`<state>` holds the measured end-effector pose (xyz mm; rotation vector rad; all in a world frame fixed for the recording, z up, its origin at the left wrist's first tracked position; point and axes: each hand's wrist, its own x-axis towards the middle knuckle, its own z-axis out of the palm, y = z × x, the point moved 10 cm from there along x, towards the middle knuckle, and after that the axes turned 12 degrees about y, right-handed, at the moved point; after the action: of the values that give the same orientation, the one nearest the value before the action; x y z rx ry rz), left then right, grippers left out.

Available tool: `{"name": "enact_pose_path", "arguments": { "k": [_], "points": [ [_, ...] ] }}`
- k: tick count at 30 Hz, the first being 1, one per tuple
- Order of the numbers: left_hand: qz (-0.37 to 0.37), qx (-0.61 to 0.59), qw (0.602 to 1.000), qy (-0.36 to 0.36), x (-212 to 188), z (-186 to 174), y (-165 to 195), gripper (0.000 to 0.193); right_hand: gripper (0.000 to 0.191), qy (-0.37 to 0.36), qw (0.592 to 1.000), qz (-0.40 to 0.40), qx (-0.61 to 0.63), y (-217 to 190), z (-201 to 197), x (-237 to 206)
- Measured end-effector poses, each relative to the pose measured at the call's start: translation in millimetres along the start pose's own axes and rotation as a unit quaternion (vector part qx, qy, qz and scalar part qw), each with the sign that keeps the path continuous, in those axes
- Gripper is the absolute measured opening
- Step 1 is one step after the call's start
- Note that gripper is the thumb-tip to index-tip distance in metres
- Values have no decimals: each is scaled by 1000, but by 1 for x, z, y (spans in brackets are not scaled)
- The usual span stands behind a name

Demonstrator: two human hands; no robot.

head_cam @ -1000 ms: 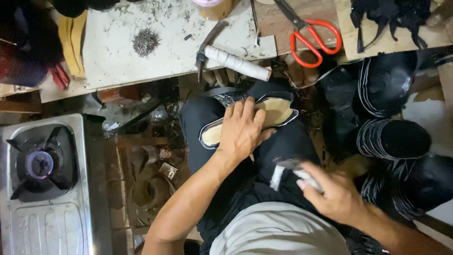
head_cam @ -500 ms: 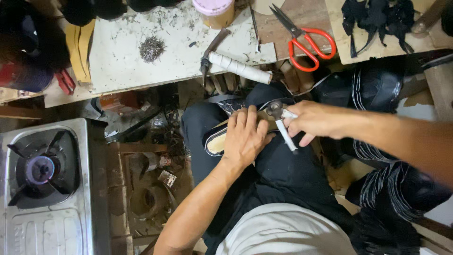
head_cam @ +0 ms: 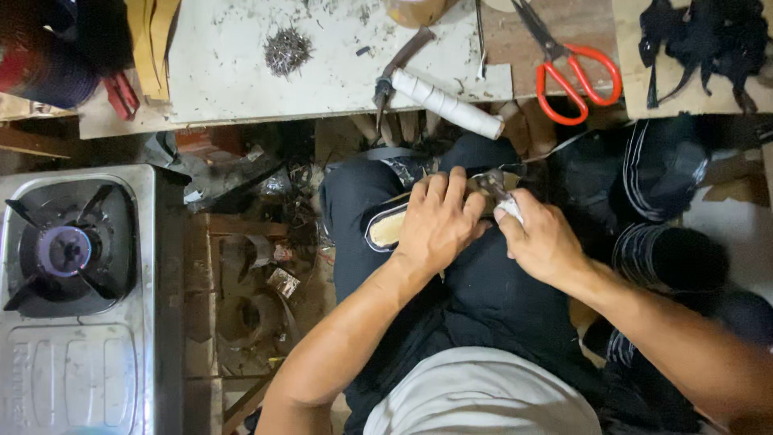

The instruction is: The person sits with a wooden shoe last on their lap and stretches a black fabric upper over it. They hammer the sole edge, trim excess material with red-handled shears, pull and smooth the fabric around the last, and use pincers to grip and tuck the upper edges into place.

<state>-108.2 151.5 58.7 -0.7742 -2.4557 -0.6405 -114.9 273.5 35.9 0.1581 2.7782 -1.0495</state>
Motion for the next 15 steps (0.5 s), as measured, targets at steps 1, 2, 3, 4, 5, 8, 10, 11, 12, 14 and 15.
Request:
{"name": "enact_pose_path", "arguments": {
  "k": [1,2,3,4,5,8,10,11,12,14,15],
  "points": [
    [4,-2,1000,-3,0,1,2,45,25,1,1000,-3,8,2,-3,0],
    [9,-4,1000,-5,-1,3,4,44,24,-50,998,9,-24,10,3,-1],
    [15,-8,1000,-7,-1,4,8,44,24,-101,993,25,-58,21,1,0],
    [33,1,999,-1,-2,5,13,43,23,-152,983,43,-93,33,0,-2],
    [50,9,999,6,-2,5,19,41,23,-131,982,-21,-132,28,-5,0],
    [99,20,995,12,-4,5,28,43,24,-69,966,-143,-202,20,-8,0],
    [121,38,992,12,-7,5,29,45,25,-37,975,-123,-183,26,-8,-1],
    [129,52,990,11,-8,5,28,45,25,-31,980,-123,-151,25,-7,-3],
    [135,64,989,10,-10,6,29,45,25,-27,985,-122,-121,24,-9,-5],
    [137,60,989,-5,-15,9,28,42,25,-37,993,-90,-64,26,-13,-9],
    [139,56,989,-12,-17,11,29,41,25,-53,996,-55,-39,30,-17,-12]
  ]
}}
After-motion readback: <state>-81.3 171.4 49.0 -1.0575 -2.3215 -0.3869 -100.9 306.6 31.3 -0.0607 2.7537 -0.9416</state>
